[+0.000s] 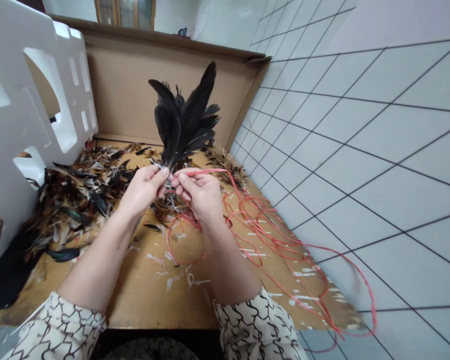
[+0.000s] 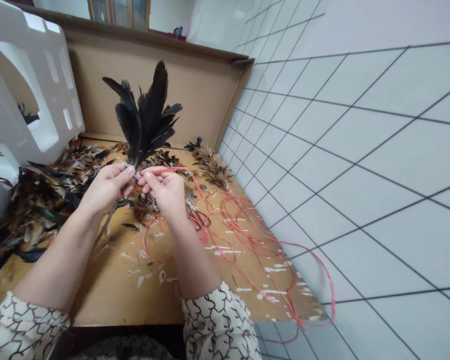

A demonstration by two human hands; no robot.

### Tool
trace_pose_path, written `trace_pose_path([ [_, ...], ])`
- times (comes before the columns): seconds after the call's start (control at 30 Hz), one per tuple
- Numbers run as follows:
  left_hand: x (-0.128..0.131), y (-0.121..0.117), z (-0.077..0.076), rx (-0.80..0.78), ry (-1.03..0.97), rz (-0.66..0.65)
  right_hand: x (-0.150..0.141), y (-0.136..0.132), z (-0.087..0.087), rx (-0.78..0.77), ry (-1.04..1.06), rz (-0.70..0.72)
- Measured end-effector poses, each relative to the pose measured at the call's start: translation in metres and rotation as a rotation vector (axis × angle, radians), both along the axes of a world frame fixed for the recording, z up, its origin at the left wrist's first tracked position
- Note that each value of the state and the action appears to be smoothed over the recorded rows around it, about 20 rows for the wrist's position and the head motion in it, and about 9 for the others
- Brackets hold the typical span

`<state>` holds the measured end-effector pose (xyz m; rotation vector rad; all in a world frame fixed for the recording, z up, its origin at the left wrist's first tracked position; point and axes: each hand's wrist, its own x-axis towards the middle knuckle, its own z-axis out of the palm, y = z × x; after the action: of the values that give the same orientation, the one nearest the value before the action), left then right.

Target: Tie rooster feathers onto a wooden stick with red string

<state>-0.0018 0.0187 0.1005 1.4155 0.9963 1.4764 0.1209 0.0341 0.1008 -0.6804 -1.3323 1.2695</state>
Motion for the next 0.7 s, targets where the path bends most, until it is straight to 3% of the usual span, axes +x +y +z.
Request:
trace_pose_path([
  [0.2,0.0052,0.0009,0.0001,-0.086,-0.122,-0.051,0.0024,0.0012,-0.0013,0.065,0.030,-0.018],
  [0.4,0.0055,0.0013,-0.0010,-0.131,-0.103,-0.098,0.0031,0.0026,0.0001,0.079,0.064,-0.010],
  [0.57,0.0019,0.0006,-0.0019,-0.103,0.018,-0.063,0.0056,0.0038,0.0010,0.067,0.083,-0.024],
  [0.7,-0.0019,0.0023,-0.0035,-0.015,0.228,0.007,0.0078,0.0032,0.0030,0.066,0.105,-0.033],
])
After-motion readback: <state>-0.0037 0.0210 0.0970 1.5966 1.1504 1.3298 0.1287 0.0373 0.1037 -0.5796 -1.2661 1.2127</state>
